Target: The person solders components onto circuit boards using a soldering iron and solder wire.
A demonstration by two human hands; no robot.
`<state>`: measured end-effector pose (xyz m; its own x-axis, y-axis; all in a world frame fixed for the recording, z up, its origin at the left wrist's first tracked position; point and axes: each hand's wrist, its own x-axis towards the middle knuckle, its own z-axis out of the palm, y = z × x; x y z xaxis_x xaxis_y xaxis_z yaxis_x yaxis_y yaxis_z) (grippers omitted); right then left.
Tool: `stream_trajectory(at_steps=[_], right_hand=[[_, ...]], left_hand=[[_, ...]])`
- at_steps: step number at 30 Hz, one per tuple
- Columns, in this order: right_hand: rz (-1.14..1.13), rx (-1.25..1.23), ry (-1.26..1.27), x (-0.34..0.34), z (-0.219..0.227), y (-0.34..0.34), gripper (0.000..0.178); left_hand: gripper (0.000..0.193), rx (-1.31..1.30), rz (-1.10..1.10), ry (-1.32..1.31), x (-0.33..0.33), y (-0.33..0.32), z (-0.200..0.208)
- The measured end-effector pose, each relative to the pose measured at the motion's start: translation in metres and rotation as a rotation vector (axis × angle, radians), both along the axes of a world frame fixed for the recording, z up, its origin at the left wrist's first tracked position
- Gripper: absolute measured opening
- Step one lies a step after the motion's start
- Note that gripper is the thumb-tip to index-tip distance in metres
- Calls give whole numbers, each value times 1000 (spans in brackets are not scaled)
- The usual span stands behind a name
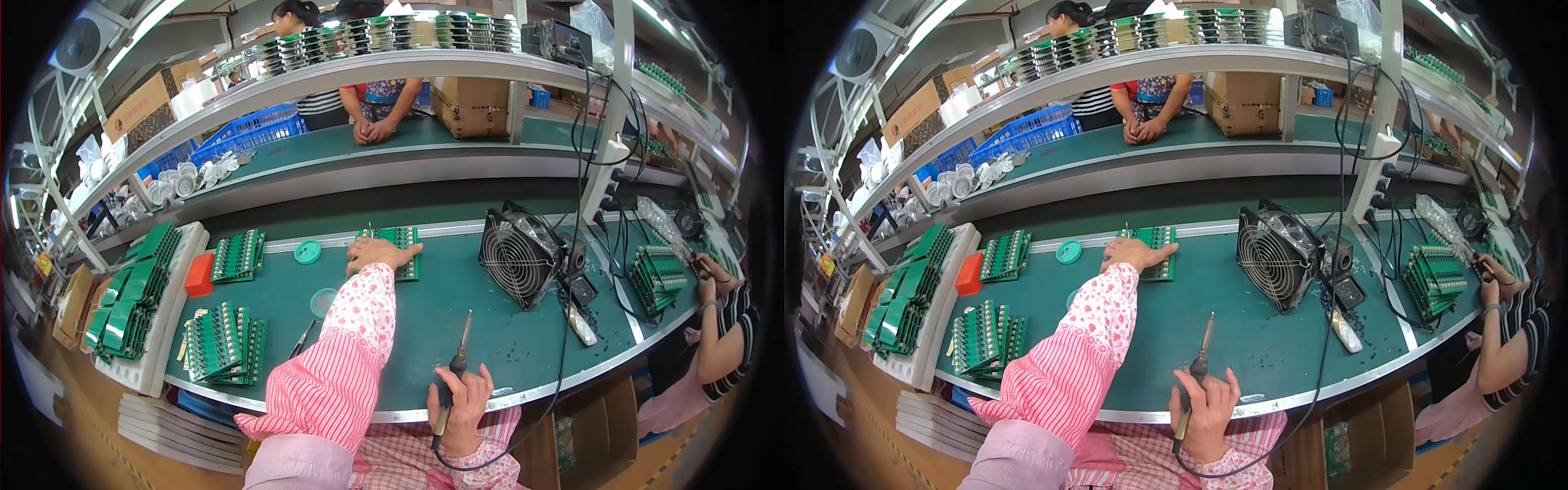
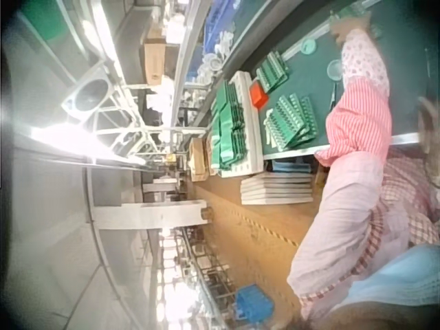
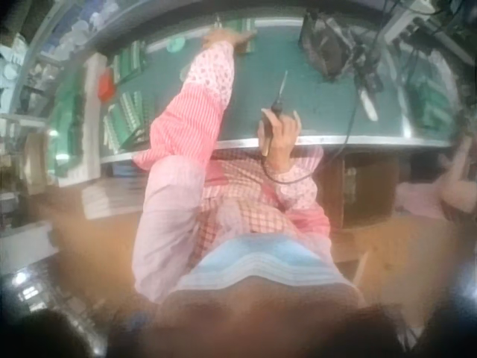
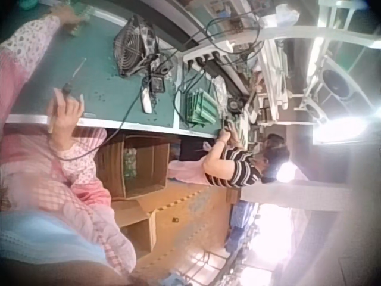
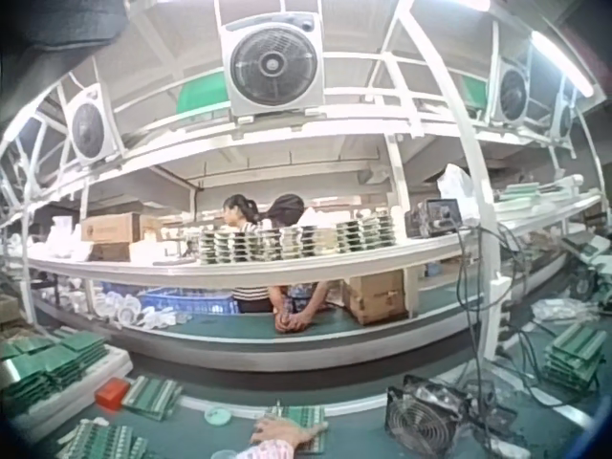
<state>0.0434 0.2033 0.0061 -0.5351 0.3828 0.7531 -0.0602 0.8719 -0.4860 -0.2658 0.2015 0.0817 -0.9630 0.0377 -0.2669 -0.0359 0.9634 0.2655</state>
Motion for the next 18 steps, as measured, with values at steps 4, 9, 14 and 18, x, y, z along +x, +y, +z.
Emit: stream_trajectory(at_steps=[4,9,14,18], right_hand=[[24,-16,10,2,4,0,42],[11,-12,13,4,2,3,42],[15,-23,4,5,1,-1,41],[59,-14,-4,1,6,-7,38]], left_hand=[[141,-36,-65,-69,-13,-3,-2],[143,-44,-19,-23,11,10,1],[139,-24,67,-12,10,8,-3],[119,-3,4,144,13,-16,4]])
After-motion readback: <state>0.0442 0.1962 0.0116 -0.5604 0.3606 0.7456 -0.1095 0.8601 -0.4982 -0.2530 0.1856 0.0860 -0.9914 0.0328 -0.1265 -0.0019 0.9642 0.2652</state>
